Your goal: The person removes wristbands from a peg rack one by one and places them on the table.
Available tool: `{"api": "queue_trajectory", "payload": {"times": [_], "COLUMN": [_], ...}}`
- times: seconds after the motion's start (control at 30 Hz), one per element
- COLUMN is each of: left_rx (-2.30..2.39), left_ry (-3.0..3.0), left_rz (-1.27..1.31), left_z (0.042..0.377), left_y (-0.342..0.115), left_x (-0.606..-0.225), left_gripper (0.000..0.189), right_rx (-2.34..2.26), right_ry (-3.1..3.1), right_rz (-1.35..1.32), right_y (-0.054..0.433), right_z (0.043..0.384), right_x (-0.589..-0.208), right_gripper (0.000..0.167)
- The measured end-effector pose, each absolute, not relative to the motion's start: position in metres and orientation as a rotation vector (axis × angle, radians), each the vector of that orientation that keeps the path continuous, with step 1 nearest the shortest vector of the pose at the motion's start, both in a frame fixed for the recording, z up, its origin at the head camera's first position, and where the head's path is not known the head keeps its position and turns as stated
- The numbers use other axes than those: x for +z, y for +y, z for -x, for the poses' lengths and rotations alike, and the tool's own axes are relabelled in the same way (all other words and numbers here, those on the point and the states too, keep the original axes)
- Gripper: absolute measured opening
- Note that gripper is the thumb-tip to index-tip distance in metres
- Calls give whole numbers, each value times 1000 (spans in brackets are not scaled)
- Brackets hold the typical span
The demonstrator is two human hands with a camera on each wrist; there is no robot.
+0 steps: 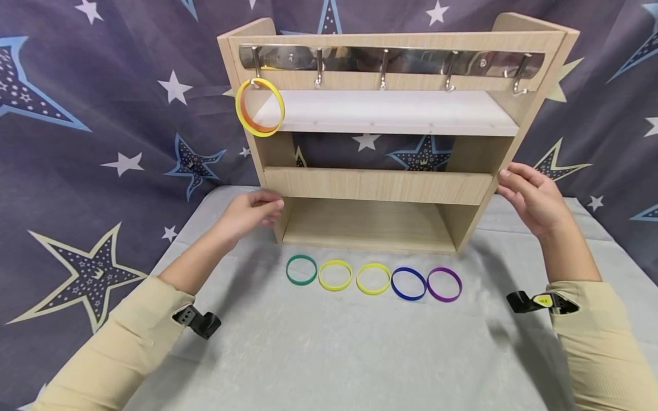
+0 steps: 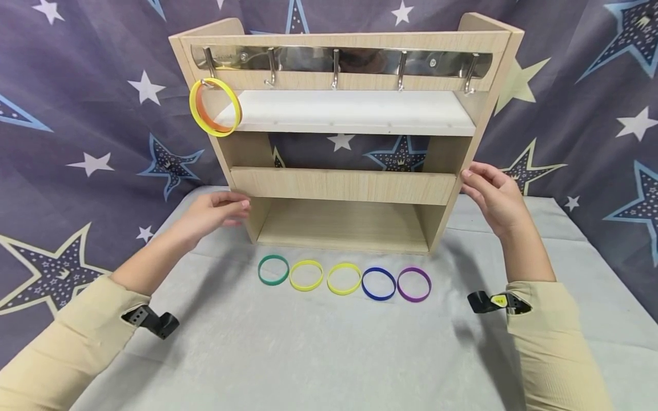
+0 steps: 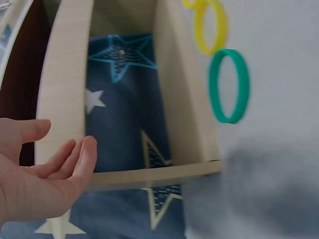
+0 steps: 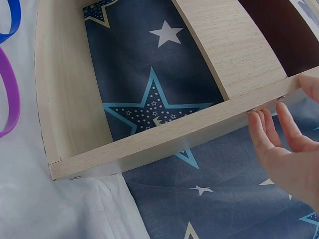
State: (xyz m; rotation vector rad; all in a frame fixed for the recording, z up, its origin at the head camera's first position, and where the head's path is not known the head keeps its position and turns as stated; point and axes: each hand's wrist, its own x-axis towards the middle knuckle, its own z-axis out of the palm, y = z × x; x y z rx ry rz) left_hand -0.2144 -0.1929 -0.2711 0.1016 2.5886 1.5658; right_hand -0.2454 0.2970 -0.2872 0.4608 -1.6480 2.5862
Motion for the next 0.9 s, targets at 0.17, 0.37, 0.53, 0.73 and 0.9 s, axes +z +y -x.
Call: {"api": "queue_trajectory", "payload": {"times": [0.17,0.37,0.53,0.73,0.9], "left_rx": [1726,1897,1899,2117,2182], "left_ry": [2498,2397,2417,2243,2219], "left_rz": [-92,-94,-194,-292,-330], "left_z": [212,210,208,205,204], "left_y": [-191,-190,-191,-188,-186], "left_x": [-250,-232,-220,-206,-200], "left_gripper": [45,41,40,33,28], "right_rx": [2592,2594,2593,2605,2617], "right_ry": [-1643,-1643,-1639,-1628,-1617], "right_rz": [-461,-448,-453,-459,-466], "right_y": [297,297,296,297,298], "right_z": [245,245,245,245,246], "right_x": [-287,-287,-287,-288,-288], "right_gripper": [19,19,19,20,20]}}
